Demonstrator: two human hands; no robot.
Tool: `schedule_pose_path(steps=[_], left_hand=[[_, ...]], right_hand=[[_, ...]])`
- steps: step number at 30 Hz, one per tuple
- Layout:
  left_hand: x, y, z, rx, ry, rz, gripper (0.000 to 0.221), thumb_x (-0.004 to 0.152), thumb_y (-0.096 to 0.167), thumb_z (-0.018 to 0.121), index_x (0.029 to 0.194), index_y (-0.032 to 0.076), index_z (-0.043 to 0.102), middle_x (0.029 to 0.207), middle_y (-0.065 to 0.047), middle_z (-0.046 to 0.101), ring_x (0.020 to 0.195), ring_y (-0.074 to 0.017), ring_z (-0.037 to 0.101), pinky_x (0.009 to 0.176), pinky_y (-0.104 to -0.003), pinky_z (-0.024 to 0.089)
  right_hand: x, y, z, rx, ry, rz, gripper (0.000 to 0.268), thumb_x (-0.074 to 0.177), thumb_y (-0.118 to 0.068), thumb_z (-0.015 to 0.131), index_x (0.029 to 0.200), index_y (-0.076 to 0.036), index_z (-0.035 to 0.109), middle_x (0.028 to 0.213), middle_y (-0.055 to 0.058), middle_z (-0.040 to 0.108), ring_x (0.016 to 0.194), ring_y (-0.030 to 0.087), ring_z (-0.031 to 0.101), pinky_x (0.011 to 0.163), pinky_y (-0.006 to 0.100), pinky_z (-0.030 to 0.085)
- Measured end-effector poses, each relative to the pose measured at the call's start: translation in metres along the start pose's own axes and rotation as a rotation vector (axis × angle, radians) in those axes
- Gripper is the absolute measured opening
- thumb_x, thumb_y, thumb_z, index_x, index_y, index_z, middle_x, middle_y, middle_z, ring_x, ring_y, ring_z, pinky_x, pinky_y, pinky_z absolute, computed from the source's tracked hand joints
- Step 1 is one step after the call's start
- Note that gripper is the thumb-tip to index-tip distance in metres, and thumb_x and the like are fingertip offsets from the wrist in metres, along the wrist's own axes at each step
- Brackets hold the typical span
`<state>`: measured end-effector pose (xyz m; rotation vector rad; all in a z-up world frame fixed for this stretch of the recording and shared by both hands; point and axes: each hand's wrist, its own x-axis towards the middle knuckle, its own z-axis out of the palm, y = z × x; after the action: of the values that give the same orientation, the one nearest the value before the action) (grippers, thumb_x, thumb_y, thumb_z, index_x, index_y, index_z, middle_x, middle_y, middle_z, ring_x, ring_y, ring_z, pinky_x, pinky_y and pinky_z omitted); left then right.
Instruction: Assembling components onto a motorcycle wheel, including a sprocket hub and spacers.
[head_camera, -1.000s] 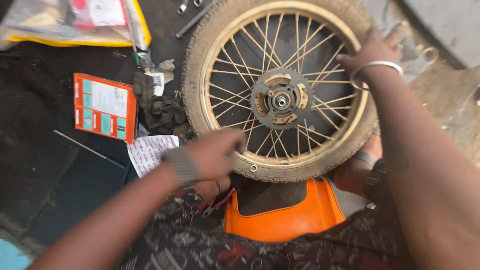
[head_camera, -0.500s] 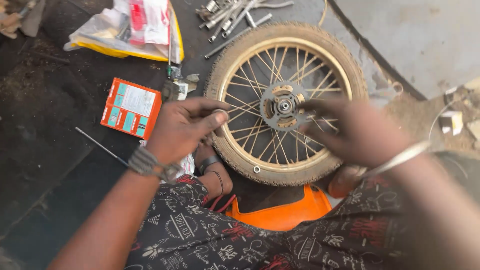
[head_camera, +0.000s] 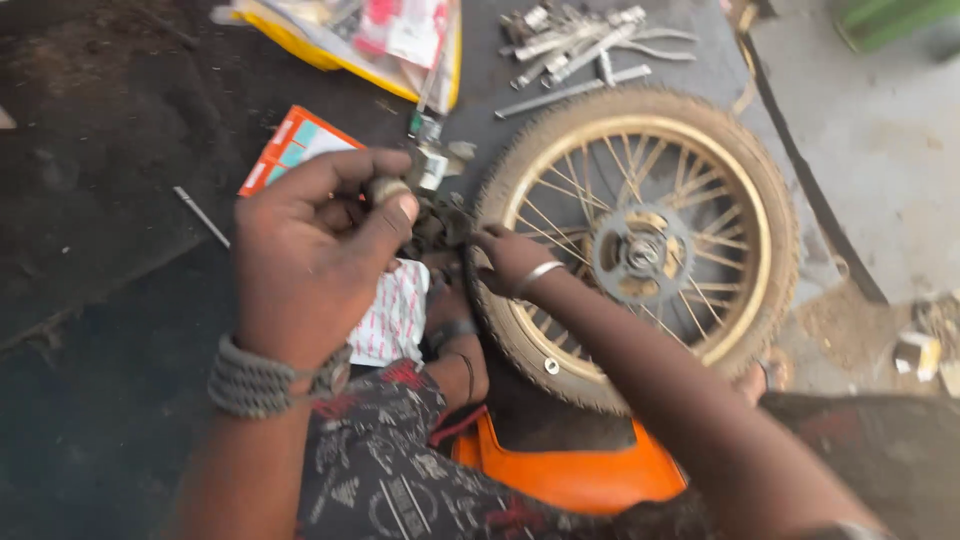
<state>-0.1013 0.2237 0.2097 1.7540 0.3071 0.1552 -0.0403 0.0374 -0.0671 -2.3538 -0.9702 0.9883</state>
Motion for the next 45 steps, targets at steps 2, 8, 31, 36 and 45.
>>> schedule_pose_path(steps=[2,8,31,36,45], left_hand=[[0.002,-0.001,-0.009,-0.038,0.039,-0.037,0.025,0.092,-0.001,0.073,0.116,-0.005,0.071,0.096,-0.008,0.074,0.078,-0.0067,0.070,0.063,-0.020,0.060],[0.020,-0.030,-0.038,0.023,0.117,0.029,0.025,0.093,0.000,0.074,0.117,-0.003,0.072,0.099,-0.005,0.074,0.081,-0.0048,0.068,0.063,-0.019,0.060],[-0.014,0.034,0.155,0.104,-0.337,0.263,0.038,0.083,0.006,0.078,0.120,0.012,0.073,0.084,-0.001,0.075,0.065,-0.0082,0.064,0.057,-0.025,0.055],[-0.043,0.041,0.210,0.062,-0.378,0.540,0.048,0.089,0.002,0.074,0.134,0.012,0.060,0.099,-0.004,0.072,0.093,-0.0159,0.074,0.080,-0.029,0.061],[-0.062,0.044,0.255,-0.013,-0.419,0.447,0.059,0.088,0.004,0.081,0.142,0.013,0.059,0.114,-0.009,0.076,0.099,-0.0159,0.079,0.078,-0.026,0.065]], right_hand=[[0.047,0.004,0.023,0.043,0.116,-0.046,0.048,0.081,-0.028,0.076,0.126,-0.014,0.066,0.140,0.019,0.054,0.117,0.040,0.060,0.096,0.049,0.051],[0.092,-0.022,0.035,-0.004,0.288,-0.080,0.029,0.078,-0.020,0.081,0.103,-0.009,0.071,0.109,0.017,0.069,0.110,0.037,0.062,0.099,0.046,0.047],[-0.281,-0.055,-0.162,0.754,0.699,-0.097,0.018,0.102,-0.015,0.060,0.115,-0.003,0.059,0.094,0.007,0.063,0.085,0.015,0.062,0.074,0.029,0.052],[-0.307,-0.041,-0.159,0.758,0.774,0.029,0.024,0.103,-0.022,0.058,0.117,-0.002,0.061,0.091,0.009,0.064,0.081,0.016,0.061,0.071,0.030,0.053],[-0.322,0.030,-0.134,0.820,0.721,0.171,0.036,0.105,-0.033,0.056,0.104,0.001,0.070,0.084,0.011,0.069,0.078,0.018,0.063,0.068,0.031,0.055]])
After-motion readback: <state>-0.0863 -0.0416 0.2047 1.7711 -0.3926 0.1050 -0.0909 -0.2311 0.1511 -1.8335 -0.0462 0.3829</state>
